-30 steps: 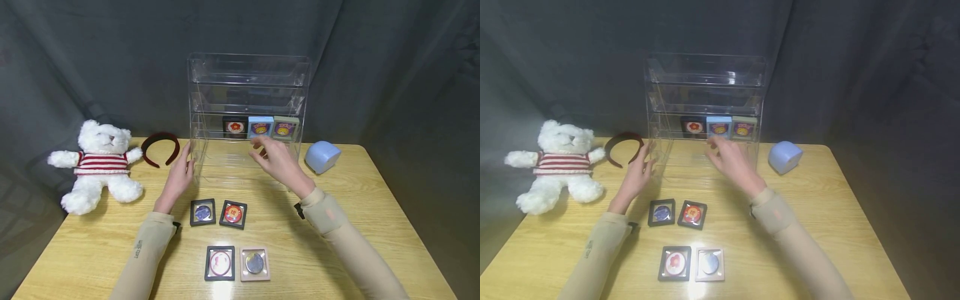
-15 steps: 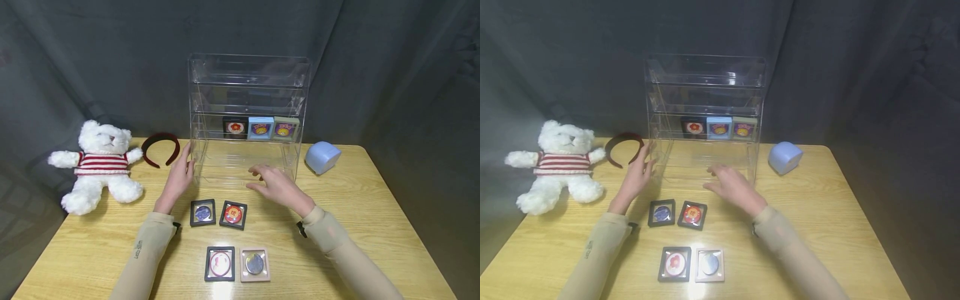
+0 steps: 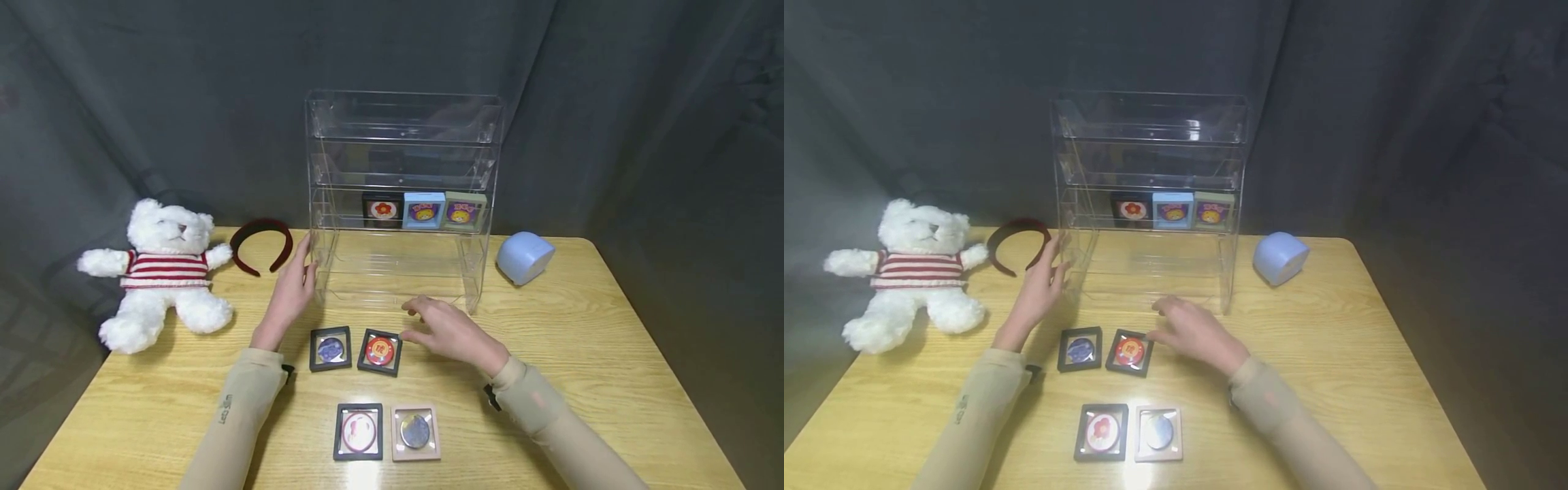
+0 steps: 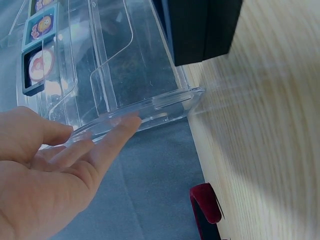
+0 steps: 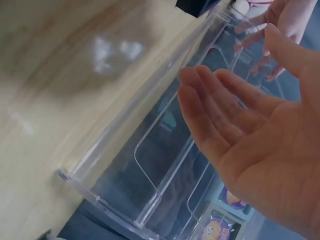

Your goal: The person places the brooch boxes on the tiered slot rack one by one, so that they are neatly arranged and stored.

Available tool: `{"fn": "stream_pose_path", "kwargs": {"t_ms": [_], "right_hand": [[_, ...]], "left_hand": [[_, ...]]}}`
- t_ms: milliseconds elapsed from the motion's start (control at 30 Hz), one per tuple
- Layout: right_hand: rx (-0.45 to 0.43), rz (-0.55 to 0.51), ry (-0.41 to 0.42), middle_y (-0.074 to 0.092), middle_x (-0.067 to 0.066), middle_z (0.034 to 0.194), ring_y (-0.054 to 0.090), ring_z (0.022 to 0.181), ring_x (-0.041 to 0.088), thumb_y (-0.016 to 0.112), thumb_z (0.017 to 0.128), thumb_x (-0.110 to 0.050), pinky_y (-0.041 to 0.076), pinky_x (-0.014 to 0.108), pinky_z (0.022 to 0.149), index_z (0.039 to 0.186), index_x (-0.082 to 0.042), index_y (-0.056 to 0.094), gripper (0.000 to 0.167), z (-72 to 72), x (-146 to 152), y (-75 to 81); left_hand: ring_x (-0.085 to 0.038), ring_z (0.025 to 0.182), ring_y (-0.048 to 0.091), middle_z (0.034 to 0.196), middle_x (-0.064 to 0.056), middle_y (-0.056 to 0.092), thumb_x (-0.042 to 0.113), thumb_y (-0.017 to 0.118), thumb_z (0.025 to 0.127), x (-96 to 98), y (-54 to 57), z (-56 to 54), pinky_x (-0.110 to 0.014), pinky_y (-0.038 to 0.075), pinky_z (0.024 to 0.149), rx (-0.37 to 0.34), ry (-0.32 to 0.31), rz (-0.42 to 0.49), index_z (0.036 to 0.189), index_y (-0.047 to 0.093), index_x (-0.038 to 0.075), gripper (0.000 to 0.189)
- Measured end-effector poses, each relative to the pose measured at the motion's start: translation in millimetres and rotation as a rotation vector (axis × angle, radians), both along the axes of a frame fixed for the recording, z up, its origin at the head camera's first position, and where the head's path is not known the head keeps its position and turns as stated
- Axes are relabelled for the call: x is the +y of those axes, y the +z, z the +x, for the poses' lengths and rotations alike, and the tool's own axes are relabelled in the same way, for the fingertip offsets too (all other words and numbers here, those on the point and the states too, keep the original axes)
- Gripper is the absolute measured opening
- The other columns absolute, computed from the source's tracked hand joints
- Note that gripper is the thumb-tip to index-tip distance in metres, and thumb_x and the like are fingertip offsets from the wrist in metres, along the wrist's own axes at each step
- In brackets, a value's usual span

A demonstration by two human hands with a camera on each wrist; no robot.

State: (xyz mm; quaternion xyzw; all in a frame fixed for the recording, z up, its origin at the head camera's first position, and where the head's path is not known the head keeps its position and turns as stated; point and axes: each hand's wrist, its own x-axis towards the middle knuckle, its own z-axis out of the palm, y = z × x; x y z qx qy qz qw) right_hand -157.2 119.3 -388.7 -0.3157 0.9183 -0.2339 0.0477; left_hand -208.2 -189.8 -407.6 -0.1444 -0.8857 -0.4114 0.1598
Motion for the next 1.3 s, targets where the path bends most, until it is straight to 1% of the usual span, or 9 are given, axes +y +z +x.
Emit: {"fn": "stream_pose_path", "kwargs": {"t_ms": [200, 333, 500, 733, 967, 1067, 1200, 1300], "right_hand": [[-0.022, 0.010, 0.006, 0.073, 0.023, 0.122, 0.073, 0.107, 0.036, 0.081, 0.098, -0.029, 0.060, 0.049, 0.093, 0.139, 0.009, 0.062, 0.058, 7.3, -2, -4.5], [-0.025, 0.019, 0.013, 0.073, 0.022, 0.123, 0.073, 0.107, 0.035, 0.081, 0.098, -0.032, 0.060, 0.048, 0.094, 0.139, 0.008, 0.061, 0.062, 10.3, -4, -4.9], [-0.026, 0.038, 0.020, 0.072, 0.021, 0.125, 0.073, 0.108, 0.034, 0.081, 0.098, -0.034, 0.060, 0.049, 0.094, 0.139, 0.007, 0.061, 0.061, 12.6, -4, -6.1], [-0.036, 0.064, 0.018, 0.072, 0.020, 0.126, 0.071, 0.112, 0.035, 0.081, 0.097, -0.037, 0.060, 0.050, 0.093, 0.139, 0.005, 0.063, 0.062, 15.8, -6, -9.0], [-0.035, 0.082, 0.014, 0.069, 0.024, 0.132, 0.068, 0.121, 0.039, 0.081, 0.096, -0.042, 0.057, 0.052, 0.100, 0.138, 0.007, 0.064, 0.066, 18.0, -11, -10.7], [-0.032, 0.107, 0.006, 0.068, 0.026, 0.135, 0.068, 0.121, 0.040, 0.083, 0.095, -0.044, 0.059, 0.052, 0.097, 0.138, 0.006, 0.065, 0.069, 18.2, -13, -12.0], [-0.038, 0.139, 0.002, 0.068, 0.025, 0.135, 0.071, 0.114, 0.038, 0.085, 0.092, -0.046, 0.062, 0.051, 0.088, 0.138, 0.004, 0.065, 0.071, 18.8, -16, -14.1], [-0.071, 0.152, -0.007, 0.063, 0.029, 0.142, 0.068, 0.121, 0.042, 0.086, 0.091, -0.046, 0.060, 0.054, 0.091, 0.140, 0.004, 0.065, 0.074, 19.8, -18, -15.1]], "left_hand": [[-0.054, 0.122, 0.063, 0.162, -0.030, 0.042, -0.005, 0.049, 0.110, -0.1, -1.2, -1.3, -0.062, 0.051, 0.104, -0.006, 0.001, 0.000, 0.166, 0.028, -0.003, 0.060], [-0.055, 0.121, 0.064, 0.161, -0.031, 0.043, -0.006, 0.050, 0.110, -0.5, -1.2, -1.3, -0.062, 0.053, 0.102, 0.002, 0.002, 0.001, 0.166, 0.028, -0.003, 0.060], [-0.055, 0.119, 0.064, 0.160, -0.032, 0.044, -0.006, 0.050, 0.109, -0.7, -0.5, -0.9, -0.062, 0.053, 0.101, 0.011, 0.003, -0.002, 0.166, 0.029, -0.003, 0.060], [-0.055, 0.119, 0.065, 0.162, -0.031, 0.042, -0.005, 0.047, 0.111, -0.2, 0.1, 0.4, -0.063, 0.053, 0.101, 0.000, -0.004, -0.005, 0.166, 0.027, -0.003, 0.059], [-0.054, 0.121, 0.064, 0.162, -0.030, 0.043, -0.004, 0.048, 0.111, 0.2, -0.9, 0.1, -0.062, 0.053, 0.102, 0.008, -0.001, -0.005, 0.166, 0.028, -0.004, 0.058], [-0.054, 0.122, 0.063, 0.162, -0.030, 0.043, -0.005, 0.048, 0.111, 0.3, -0.8, 0.1, -0.062, 0.052, 0.103, 0.013, -0.003, -0.004, 0.166, 0.028, -0.004, 0.058], [-0.054, 0.123, 0.063, 0.162, -0.030, 0.043, -0.005, 0.048, 0.111, 0.3, -0.8, -0.1, -0.062, 0.052, 0.103, 0.013, -0.003, -0.004, 0.166, 0.028, -0.005, 0.059], [-0.054, 0.123, 0.062, 0.162, -0.029, 0.043, -0.005, 0.048, 0.111, 0.3, -1.0, -0.4, -0.063, 0.052, 0.103, 0.007, -0.001, -0.001, 0.166, 0.028, -0.004, 0.059]]}}
